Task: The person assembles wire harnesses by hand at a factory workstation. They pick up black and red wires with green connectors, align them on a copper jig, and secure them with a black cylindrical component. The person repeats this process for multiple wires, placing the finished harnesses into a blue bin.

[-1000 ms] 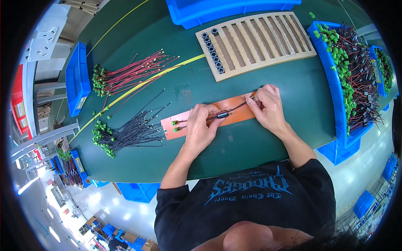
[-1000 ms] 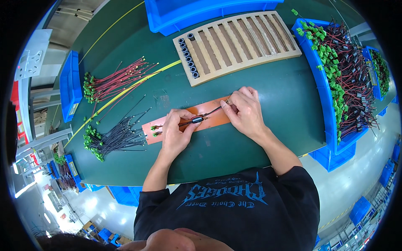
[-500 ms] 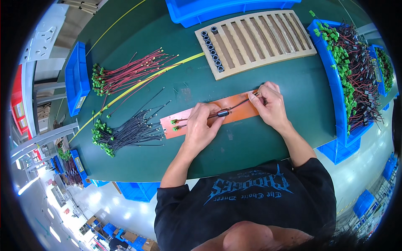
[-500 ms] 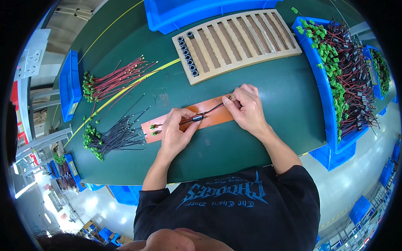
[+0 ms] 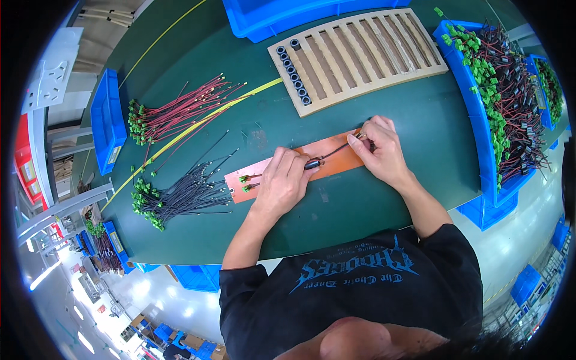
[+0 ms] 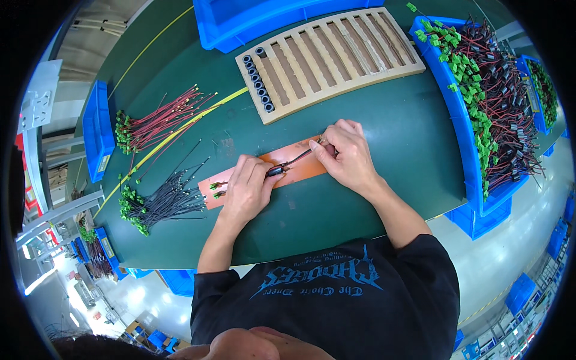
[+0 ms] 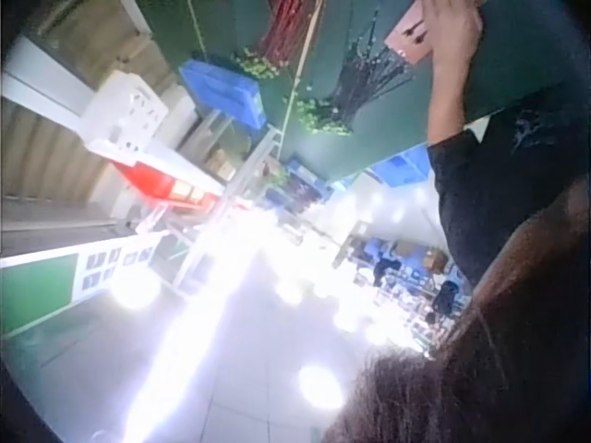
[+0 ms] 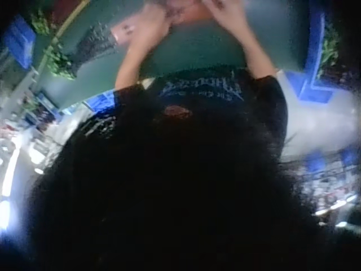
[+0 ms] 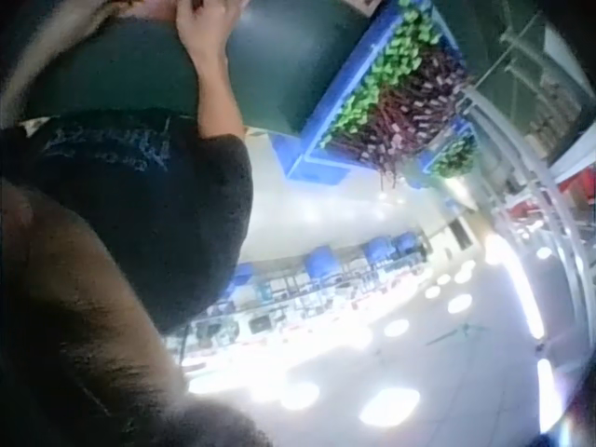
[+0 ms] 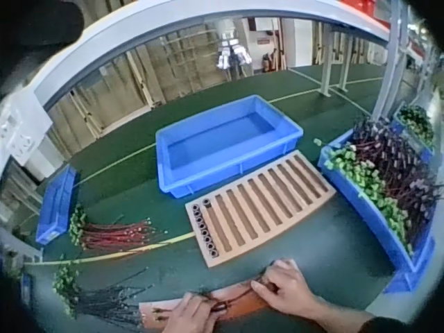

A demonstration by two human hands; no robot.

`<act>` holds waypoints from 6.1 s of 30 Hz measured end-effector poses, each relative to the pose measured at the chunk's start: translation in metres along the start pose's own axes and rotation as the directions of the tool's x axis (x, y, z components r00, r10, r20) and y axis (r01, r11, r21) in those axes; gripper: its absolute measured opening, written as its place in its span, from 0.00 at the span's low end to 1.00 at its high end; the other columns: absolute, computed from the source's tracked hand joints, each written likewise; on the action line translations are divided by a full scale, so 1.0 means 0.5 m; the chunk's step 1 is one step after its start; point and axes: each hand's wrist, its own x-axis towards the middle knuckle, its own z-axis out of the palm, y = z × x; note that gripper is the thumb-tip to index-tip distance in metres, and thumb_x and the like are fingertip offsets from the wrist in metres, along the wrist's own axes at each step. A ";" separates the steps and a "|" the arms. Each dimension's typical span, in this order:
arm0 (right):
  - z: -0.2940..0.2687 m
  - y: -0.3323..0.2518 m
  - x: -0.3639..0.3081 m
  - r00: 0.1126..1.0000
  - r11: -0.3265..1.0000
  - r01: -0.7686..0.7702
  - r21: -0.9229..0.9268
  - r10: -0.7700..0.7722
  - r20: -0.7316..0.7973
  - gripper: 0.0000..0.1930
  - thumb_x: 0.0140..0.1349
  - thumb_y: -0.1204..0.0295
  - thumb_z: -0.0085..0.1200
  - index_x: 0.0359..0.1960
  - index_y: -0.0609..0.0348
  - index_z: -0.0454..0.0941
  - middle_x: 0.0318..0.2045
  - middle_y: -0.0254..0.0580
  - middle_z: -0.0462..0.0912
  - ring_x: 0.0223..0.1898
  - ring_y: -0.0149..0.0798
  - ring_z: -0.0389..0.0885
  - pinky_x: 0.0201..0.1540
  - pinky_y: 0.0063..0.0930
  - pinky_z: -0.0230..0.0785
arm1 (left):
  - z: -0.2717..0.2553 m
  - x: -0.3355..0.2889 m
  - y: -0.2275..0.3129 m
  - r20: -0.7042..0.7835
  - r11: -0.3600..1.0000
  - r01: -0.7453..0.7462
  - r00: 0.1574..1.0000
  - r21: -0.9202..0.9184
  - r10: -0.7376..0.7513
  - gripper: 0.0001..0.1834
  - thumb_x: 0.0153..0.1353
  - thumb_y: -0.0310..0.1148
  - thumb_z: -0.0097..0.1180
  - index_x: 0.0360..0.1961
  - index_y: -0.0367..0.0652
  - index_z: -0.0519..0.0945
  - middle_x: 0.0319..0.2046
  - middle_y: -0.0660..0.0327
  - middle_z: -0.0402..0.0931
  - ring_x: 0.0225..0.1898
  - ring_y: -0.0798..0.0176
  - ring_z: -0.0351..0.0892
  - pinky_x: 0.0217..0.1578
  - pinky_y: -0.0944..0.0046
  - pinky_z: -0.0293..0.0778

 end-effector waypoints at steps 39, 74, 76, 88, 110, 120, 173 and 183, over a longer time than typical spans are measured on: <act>-0.011 0.016 -0.012 1.000 0.996 0.020 0.082 -0.021 0.008 0.13 0.62 0.72 0.65 0.23 0.57 0.74 0.19 0.36 0.73 0.28 0.42 0.72 0.45 0.39 0.66 | 0.017 0.224 -0.002 0.736 0.838 0.460 0.668 -0.293 -0.110 0.06 0.64 0.28 0.66 0.31 0.36 0.88 0.21 0.61 0.83 0.22 0.72 0.77 0.25 0.65 0.73; 0.077 -0.221 0.158 0.433 0.461 0.839 -0.289 -0.243 0.868 0.05 0.56 0.71 0.56 0.30 0.58 0.74 0.19 0.37 0.79 0.21 0.38 0.82 0.31 0.35 0.72 | 0.004 -0.067 -0.033 -0.170 0.893 0.291 0.916 -0.343 -0.364 0.18 0.68 0.19 0.54 0.57 0.43 0.76 0.31 0.52 0.85 0.27 0.46 0.86 0.30 0.54 0.81; 0.078 -0.225 0.138 0.425 0.437 0.857 -0.274 -0.298 0.855 0.04 0.55 0.72 0.56 0.28 0.57 0.74 0.17 0.36 0.78 0.21 0.38 0.82 0.30 0.35 0.72 | 0.014 -0.072 -0.043 -0.214 0.913 0.254 0.920 -0.319 -0.330 0.17 0.68 0.19 0.54 0.56 0.42 0.75 0.31 0.52 0.85 0.27 0.46 0.87 0.29 0.55 0.82; -0.011 -0.191 0.230 0.491 0.503 0.837 -0.216 -0.516 0.702 0.06 0.58 0.66 0.59 0.32 0.53 0.78 0.27 0.30 0.79 0.37 0.36 0.80 0.48 0.35 0.69 | -0.015 -0.076 -0.031 -0.186 0.736 0.335 0.830 -0.588 -0.526 0.17 0.75 0.29 0.53 0.63 0.43 0.72 0.31 0.49 0.85 0.30 0.47 0.87 0.31 0.53 0.80; 0.036 -0.118 0.026 0.875 0.751 -0.243 0.613 -0.102 0.473 0.10 0.74 0.71 0.56 0.48 0.66 0.83 0.44 0.37 0.80 0.43 0.28 0.82 0.43 0.24 0.78 | -0.005 -0.073 0.085 0.303 0.063 0.376 0.824 -0.924 -0.478 0.16 0.71 0.23 0.59 0.57 0.36 0.73 0.37 0.51 0.85 0.22 0.70 0.76 0.19 0.73 0.68; 0.042 -0.099 0.013 0.865 0.632 -0.408 0.659 0.037 0.500 0.15 0.78 0.69 0.49 0.46 0.71 0.82 0.45 0.47 0.83 0.32 0.32 0.83 0.38 0.25 0.79 | 0.006 -0.090 0.062 0.272 0.117 0.359 0.849 -0.926 -0.453 0.20 0.70 0.23 0.60 0.61 0.38 0.72 0.38 0.58 0.85 0.26 0.74 0.77 0.24 0.73 0.68; 0.053 -0.123 -0.030 0.895 0.638 -0.397 0.660 0.112 0.431 0.07 0.74 0.79 0.52 0.48 0.70 0.79 0.42 0.50 0.84 0.36 0.37 0.84 0.36 0.30 0.80 | -0.018 -0.087 0.047 -0.189 0.661 0.204 0.861 -0.722 -0.472 0.14 0.62 0.23 0.67 0.49 0.36 0.84 0.40 0.58 0.79 0.42 0.64 0.81 0.40 0.67 0.77; 0.046 -0.126 -0.025 0.899 0.646 -0.387 0.658 0.108 0.423 0.04 0.71 0.80 0.55 0.44 0.68 0.78 0.43 0.46 0.82 0.38 0.33 0.84 0.33 0.24 0.79 | -0.010 -0.091 0.045 -0.137 0.616 0.193 0.884 -0.764 -0.448 0.13 0.61 0.23 0.68 0.48 0.35 0.85 0.42 0.55 0.83 0.41 0.63 0.84 0.39 0.65 0.80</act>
